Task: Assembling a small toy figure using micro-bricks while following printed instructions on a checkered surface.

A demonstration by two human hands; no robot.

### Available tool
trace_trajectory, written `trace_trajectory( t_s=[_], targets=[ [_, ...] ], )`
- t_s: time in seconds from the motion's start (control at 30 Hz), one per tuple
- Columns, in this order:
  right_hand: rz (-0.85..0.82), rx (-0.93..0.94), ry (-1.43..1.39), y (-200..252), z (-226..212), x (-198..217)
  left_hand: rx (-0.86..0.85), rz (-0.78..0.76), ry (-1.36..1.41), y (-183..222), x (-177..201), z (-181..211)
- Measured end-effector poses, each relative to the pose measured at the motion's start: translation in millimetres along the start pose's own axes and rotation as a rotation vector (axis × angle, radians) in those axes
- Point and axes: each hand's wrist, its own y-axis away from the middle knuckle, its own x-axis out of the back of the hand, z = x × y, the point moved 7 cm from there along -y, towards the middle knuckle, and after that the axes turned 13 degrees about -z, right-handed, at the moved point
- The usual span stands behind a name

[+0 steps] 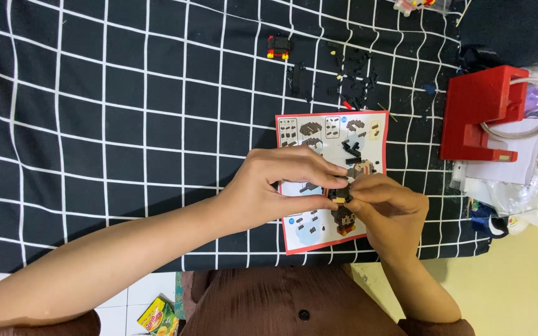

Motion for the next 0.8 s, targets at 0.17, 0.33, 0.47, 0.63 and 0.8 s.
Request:
trace_trajectory(
  t_s=[0.17,0.33,0.47,0.63,0.8],
  targets=[
    [-0.012,0.01,0.004,0.9,0.2,0.2,0.005,0.003,0.006,0.6,0.2,0.2],
    [-0.008,0.026,-0.016,-0.3,0.2,-2.4,-0.001,0.007,0.004,0.7,0.7,1.5],
    [0.008,0.026,-0.01,-0.2,-0.9,-3.7,-0.003,-0.005,-0.015,1.6,1.3,3.2],
    [0.005,0.003,0.02,0.4,-2.2,-4.6,-0.014,-0.019,-0.033,1.7,-0.3,4.2],
    [0.05,0.003,0.038,2.3,1.1,-3.0,-0.041,0.005,-0.076,3.0,-1.8,4.9]
  ],
)
